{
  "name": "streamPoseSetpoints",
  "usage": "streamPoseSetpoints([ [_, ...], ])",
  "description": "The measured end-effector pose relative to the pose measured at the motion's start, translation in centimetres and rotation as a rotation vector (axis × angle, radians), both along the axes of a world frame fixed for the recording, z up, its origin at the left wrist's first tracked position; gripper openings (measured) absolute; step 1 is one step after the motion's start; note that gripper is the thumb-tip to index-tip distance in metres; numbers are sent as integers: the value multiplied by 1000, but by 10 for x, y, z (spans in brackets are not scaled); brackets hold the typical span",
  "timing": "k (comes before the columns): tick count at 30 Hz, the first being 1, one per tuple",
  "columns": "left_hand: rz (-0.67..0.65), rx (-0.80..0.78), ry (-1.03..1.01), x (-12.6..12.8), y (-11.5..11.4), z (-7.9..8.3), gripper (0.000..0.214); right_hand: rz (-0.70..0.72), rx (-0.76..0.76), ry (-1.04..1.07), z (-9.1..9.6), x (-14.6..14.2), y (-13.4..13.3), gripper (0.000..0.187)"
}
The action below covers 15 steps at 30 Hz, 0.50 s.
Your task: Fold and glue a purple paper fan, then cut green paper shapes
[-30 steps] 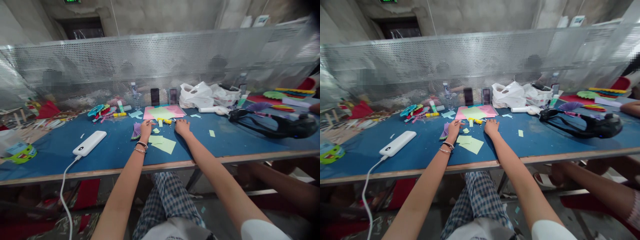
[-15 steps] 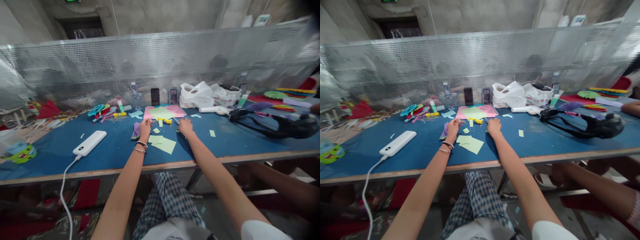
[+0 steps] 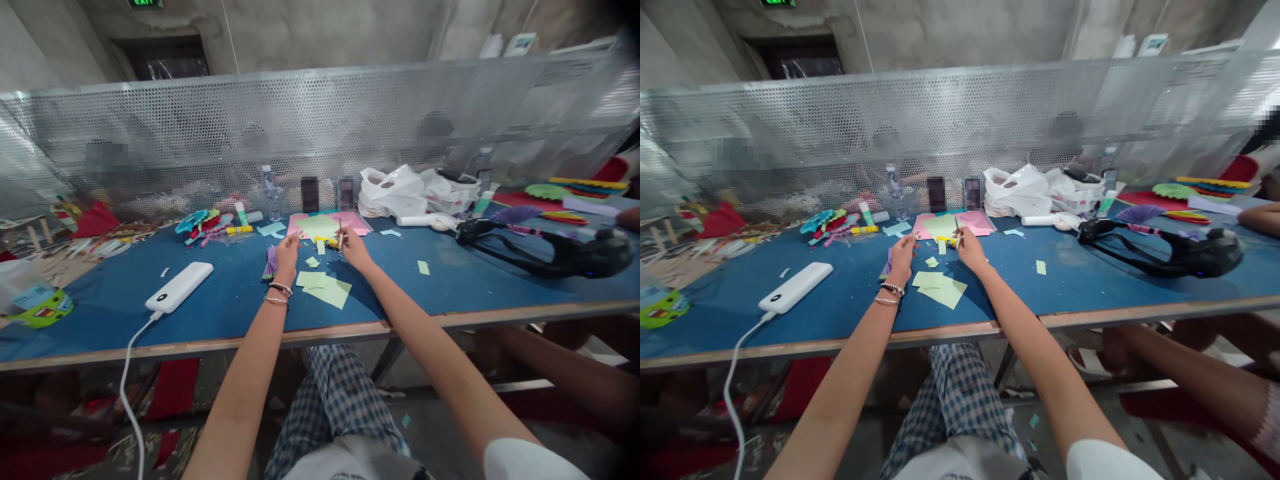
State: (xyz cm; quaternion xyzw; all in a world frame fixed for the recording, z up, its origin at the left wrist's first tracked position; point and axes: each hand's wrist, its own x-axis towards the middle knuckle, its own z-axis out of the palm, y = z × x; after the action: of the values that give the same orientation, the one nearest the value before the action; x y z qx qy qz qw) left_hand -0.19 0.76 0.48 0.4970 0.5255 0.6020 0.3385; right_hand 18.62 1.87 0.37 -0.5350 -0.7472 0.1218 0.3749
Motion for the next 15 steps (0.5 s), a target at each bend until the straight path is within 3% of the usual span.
streamPoseSetpoints([
  [7,-44,24,10,2,-2,3,30,409,-101,64,-9,-22,-6,28],
  [15,-105,47,23,3,-6,4,30,568,-157,135,-9,-21,-8,29],
])
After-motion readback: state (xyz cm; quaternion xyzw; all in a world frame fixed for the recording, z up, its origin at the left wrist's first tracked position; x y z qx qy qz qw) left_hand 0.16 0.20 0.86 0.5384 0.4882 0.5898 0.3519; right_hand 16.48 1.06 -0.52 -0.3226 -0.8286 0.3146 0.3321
